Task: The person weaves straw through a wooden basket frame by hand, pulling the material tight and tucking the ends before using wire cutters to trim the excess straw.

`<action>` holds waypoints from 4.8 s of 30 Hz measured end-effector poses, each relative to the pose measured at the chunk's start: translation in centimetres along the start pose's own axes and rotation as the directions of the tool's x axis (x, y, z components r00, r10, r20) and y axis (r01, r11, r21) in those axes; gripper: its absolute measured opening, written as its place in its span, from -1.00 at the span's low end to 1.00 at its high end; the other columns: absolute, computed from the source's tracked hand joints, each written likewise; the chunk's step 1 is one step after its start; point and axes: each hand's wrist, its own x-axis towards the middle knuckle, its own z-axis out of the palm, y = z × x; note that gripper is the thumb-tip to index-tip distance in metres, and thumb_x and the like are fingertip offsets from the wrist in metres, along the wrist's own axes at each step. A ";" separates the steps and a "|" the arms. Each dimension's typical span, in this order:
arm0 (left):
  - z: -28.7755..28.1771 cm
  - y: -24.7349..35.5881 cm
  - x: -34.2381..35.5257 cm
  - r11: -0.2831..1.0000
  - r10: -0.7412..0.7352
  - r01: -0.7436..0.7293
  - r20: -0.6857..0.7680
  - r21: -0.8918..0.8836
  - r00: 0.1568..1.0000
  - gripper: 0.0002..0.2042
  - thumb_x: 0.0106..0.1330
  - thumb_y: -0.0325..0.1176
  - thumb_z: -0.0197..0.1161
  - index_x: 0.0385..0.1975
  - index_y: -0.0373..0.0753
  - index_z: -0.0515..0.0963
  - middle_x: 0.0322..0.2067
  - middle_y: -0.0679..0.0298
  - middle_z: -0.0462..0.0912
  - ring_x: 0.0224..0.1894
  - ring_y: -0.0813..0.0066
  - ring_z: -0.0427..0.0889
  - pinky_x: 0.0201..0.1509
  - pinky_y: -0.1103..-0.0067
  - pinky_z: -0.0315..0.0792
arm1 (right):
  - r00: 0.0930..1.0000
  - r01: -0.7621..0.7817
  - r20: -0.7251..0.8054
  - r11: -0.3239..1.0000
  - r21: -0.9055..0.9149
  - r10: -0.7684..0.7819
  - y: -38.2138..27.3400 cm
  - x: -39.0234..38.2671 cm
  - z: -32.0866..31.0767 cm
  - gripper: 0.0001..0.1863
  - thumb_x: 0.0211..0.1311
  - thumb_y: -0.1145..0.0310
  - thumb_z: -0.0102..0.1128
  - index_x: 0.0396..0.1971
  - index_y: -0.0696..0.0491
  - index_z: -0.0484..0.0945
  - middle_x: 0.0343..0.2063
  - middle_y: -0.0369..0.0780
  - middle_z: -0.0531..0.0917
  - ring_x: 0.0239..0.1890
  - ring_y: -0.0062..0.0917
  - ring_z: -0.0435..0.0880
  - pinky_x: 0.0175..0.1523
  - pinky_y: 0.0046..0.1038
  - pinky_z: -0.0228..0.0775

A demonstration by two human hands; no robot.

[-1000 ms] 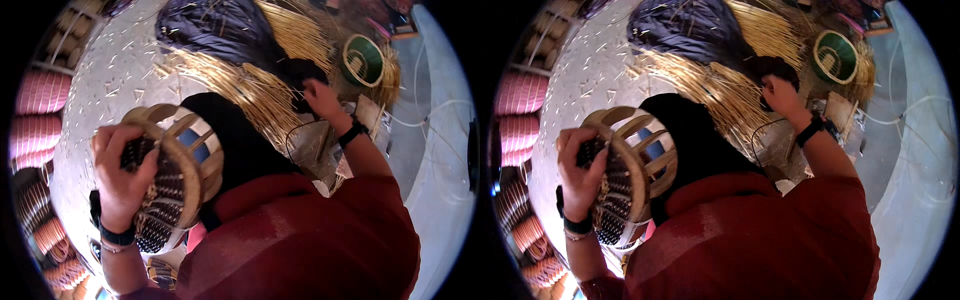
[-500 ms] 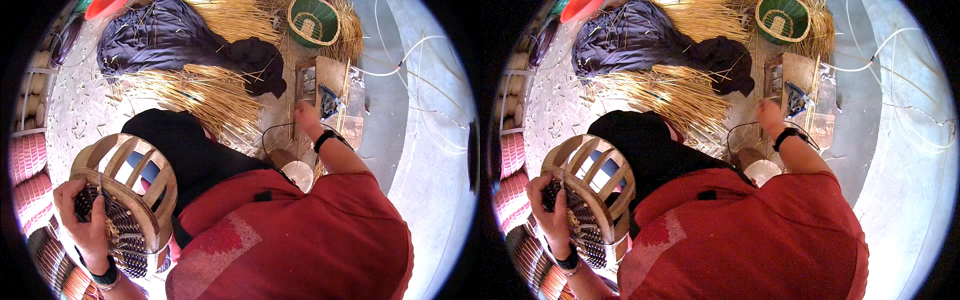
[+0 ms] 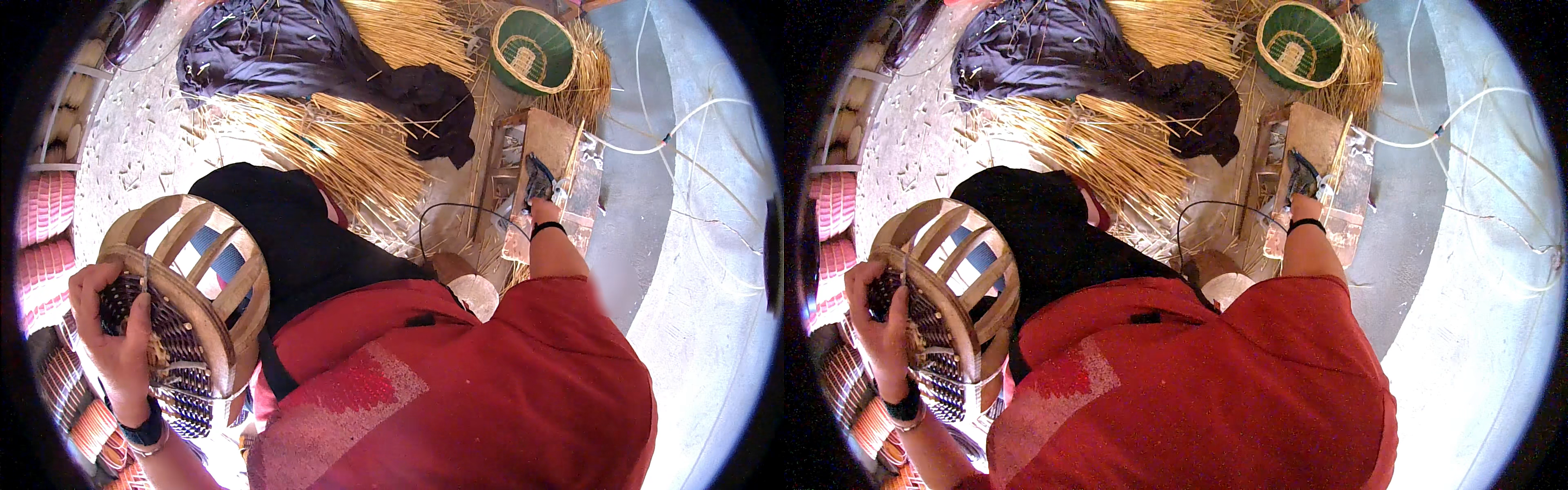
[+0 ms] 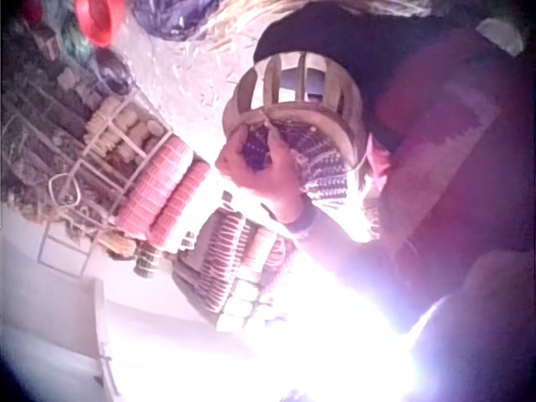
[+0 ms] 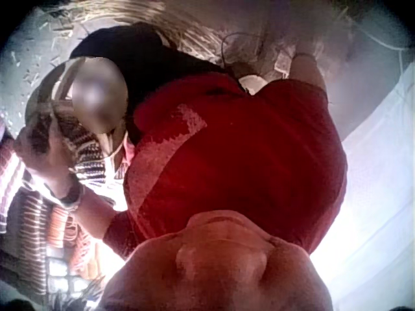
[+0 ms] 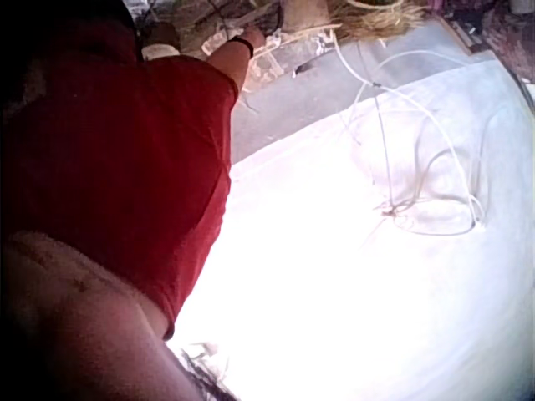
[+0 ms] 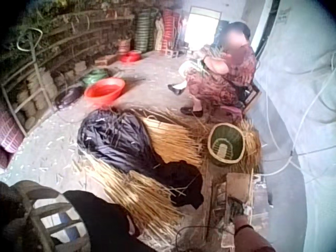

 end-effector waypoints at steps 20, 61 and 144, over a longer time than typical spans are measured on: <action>2.4 -2.1 1.2 0.991 0.127 -0.132 -0.171 -0.023 0.977 -0.59 0.09 -0.21 0.62 -0.06 -0.17 0.73 -0.12 0.13 0.58 0.04 0.10 0.57 0.24 0.30 0.48 | 0.944 -0.136 0.101 0.093 0.986 0.314 3.1 2.3 -12.0 -0.77 0.41 0.28 0.32 -0.03 0.00 0.61 -0.41 -0.34 0.53 -0.47 -0.56 0.47 -0.48 -0.46 0.26; 4.7 -5.1 2.5 0.988 0.110 -0.128 -0.183 -0.092 0.977 -0.66 0.33 -0.18 0.51 -0.03 -0.27 0.74 -0.10 0.09 0.69 0.04 0.12 0.66 0.22 0.32 0.51 | -0.091 0.717 0.162 0.048 0.696 -0.983 -27.9 -32.7 -33.3 -0.30 0.39 0.20 0.08 0.49 0.16 0.37 0.26 -0.04 0.58 0.35 -0.25 0.52 0.46 -0.31 0.26; 4.0 -1.9 1.3 0.991 0.044 -0.059 -0.129 -0.121 0.991 -0.76 0.31 -0.46 0.39 -0.04 -0.11 0.76 -0.06 0.15 0.63 0.08 0.04 0.55 0.28 0.24 0.43 | -0.173 0.742 -0.074 -0.180 0.646 -0.982 -38.9 -39.0 -31.3 0.02 -0.08 0.25 0.49 0.48 0.25 0.36 0.33 0.05 0.57 0.40 -0.21 0.54 0.51 -0.28 0.28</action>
